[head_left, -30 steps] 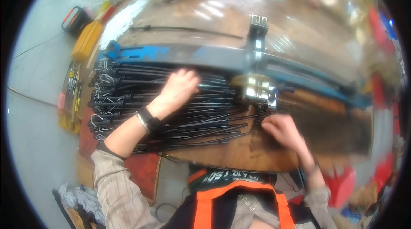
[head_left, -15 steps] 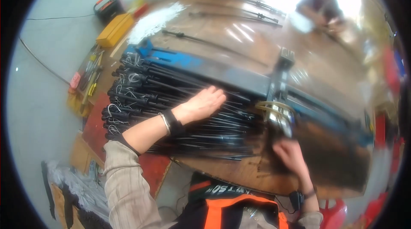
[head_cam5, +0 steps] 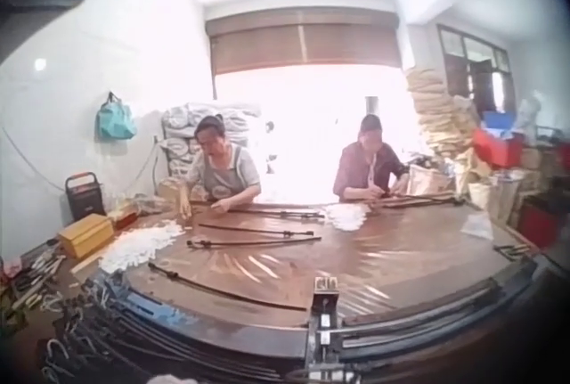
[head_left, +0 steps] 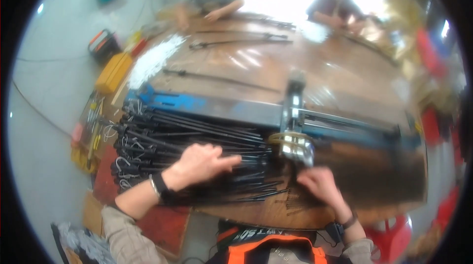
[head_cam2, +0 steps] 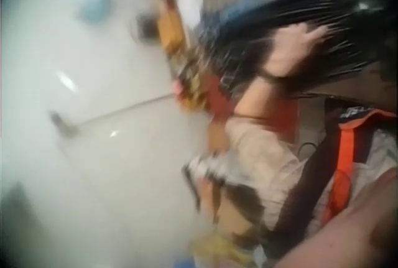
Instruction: Stringing and weaving black rods through a metal assembly fixture on a workbench.
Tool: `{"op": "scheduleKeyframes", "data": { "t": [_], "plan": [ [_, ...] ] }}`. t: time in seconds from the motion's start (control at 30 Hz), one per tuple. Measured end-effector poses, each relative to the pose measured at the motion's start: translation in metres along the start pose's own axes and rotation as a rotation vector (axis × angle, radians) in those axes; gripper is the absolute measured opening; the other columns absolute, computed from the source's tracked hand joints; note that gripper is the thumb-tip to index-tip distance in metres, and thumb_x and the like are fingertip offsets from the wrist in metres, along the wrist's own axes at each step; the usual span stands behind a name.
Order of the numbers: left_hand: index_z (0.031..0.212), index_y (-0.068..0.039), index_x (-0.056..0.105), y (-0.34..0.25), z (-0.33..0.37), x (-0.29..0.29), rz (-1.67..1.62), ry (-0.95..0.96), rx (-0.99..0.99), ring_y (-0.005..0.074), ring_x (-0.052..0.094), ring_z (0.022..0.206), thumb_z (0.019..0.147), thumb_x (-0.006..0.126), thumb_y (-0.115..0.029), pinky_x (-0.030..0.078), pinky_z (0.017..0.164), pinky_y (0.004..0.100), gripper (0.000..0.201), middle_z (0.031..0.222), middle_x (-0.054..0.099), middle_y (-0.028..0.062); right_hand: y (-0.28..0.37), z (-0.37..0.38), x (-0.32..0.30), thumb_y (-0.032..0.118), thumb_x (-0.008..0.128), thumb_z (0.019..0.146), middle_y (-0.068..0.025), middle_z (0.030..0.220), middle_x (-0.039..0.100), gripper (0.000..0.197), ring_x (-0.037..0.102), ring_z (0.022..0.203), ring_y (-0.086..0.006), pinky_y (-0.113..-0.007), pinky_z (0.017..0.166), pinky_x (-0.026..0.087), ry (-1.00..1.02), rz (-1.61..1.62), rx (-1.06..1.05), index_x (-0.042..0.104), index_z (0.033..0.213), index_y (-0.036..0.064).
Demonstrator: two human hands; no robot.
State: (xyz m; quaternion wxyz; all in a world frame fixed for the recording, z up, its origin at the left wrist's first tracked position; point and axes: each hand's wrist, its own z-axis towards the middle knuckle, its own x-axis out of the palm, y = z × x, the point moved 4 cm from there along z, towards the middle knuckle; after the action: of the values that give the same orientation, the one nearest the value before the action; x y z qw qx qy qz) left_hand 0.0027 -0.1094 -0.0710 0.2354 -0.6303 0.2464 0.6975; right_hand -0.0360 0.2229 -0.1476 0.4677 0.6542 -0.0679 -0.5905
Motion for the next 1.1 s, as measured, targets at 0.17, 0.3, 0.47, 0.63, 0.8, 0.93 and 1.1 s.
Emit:
{"op": "scheduleKeyframes", "data": {
  "t": [0.17, 0.3, 0.47, 0.63, 0.8, 0.93, 1.1],
  "plan": [
    [0.116, -0.023, 0.067, -0.048, 0.015, 0.002, -0.100, -0.074, 0.017, 0.0225, 0.060, 0.056, 0.086, 0.068, -0.021, 0.050, 0.046, 0.0353, 0.030, 0.070, 0.057, 0.0040, -0.006, -0.012, -0.002, 0.020, 0.074, 0.086, -0.0111, 0.082, 0.071, 0.013, 0.067, 0.076, -0.0263, -0.036, 0.070, 0.054, -0.074, 0.058, -0.125, 0.075, 0.092, 0.0098],
    [0.112, -0.019, 0.069, -0.065, 0.035, 0.016, -0.153, -0.186, 0.071, 0.0211, 0.058, 0.057, 0.085, 0.071, -0.022, 0.049, 0.047, 0.0346, 0.027, 0.069, 0.055, 0.0026, -0.011, -0.033, -0.007, 0.020, 0.074, 0.085, -0.0093, 0.080, 0.070, 0.014, 0.065, 0.073, -0.0253, -0.036, 0.069, 0.053, -0.287, 0.218, -0.105, 0.075, 0.095, 0.0099],
    [0.103, -0.012, 0.068, -0.077, 0.050, 0.021, -0.262, -0.269, 0.137, 0.0226, 0.061, 0.060, 0.085, 0.071, -0.017, 0.050, 0.050, 0.0347, 0.019, 0.073, 0.060, 0.0035, -0.012, -0.051, -0.011, 0.017, 0.073, 0.087, -0.0070, 0.077, 0.068, 0.018, 0.061, 0.071, -0.0245, -0.035, 0.069, 0.051, -0.486, 0.321, 0.051, 0.074, 0.103, 0.0098],
    [0.108, -0.010, 0.068, -0.087, 0.059, -0.003, -0.204, -0.051, 0.083, 0.0244, 0.062, 0.062, 0.085, 0.070, -0.013, 0.051, 0.053, 0.0355, 0.023, 0.076, 0.063, 0.0071, -0.010, -0.047, -0.031, 0.011, 0.072, 0.084, -0.0059, 0.077, 0.068, 0.026, 0.060, 0.073, -0.0244, -0.035, 0.073, 0.051, -0.455, 0.192, -0.127, 0.073, 0.110, 0.0104],
    [0.116, -0.012, 0.069, -0.097, 0.100, -0.015, -0.231, 0.175, 0.165, 0.0230, 0.063, 0.061, 0.087, 0.068, -0.012, 0.050, 0.053, 0.0336, 0.028, 0.074, 0.064, 0.0103, -0.019, -0.048, -0.037, -0.002, 0.068, 0.078, -0.0067, 0.086, 0.068, 0.047, 0.060, 0.079, -0.0264, -0.038, 0.079, 0.051, -0.436, 0.088, -0.507, 0.069, 0.123, 0.0125],
    [0.117, -0.013, 0.068, -0.081, 0.115, -0.006, -0.689, 0.381, -0.069, 0.0332, 0.067, 0.066, 0.091, 0.064, -0.017, 0.052, 0.059, 0.0380, 0.027, 0.077, 0.068, 0.0162, -0.019, -0.054, -0.057, -0.007, 0.063, 0.078, -0.0070, 0.089, 0.067, 0.053, 0.059, 0.080, -0.0256, -0.036, 0.072, 0.052, -0.462, 0.233, -0.526, 0.065, 0.129, 0.0083],
    [0.116, -0.007, 0.068, -0.109, 0.142, -0.015, -0.658, 0.475, -0.076, 0.0358, 0.069, 0.074, 0.092, 0.061, -0.012, 0.052, 0.066, 0.0368, 0.025, 0.082, 0.067, 0.0230, -0.010, -0.077, -0.070, 0.001, 0.058, 0.082, -0.0066, 0.086, 0.064, 0.064, 0.062, 0.076, -0.0245, -0.036, 0.059, 0.054, -0.310, -0.268, -0.425, 0.046, 0.145, 0.0083]
  ]
}}
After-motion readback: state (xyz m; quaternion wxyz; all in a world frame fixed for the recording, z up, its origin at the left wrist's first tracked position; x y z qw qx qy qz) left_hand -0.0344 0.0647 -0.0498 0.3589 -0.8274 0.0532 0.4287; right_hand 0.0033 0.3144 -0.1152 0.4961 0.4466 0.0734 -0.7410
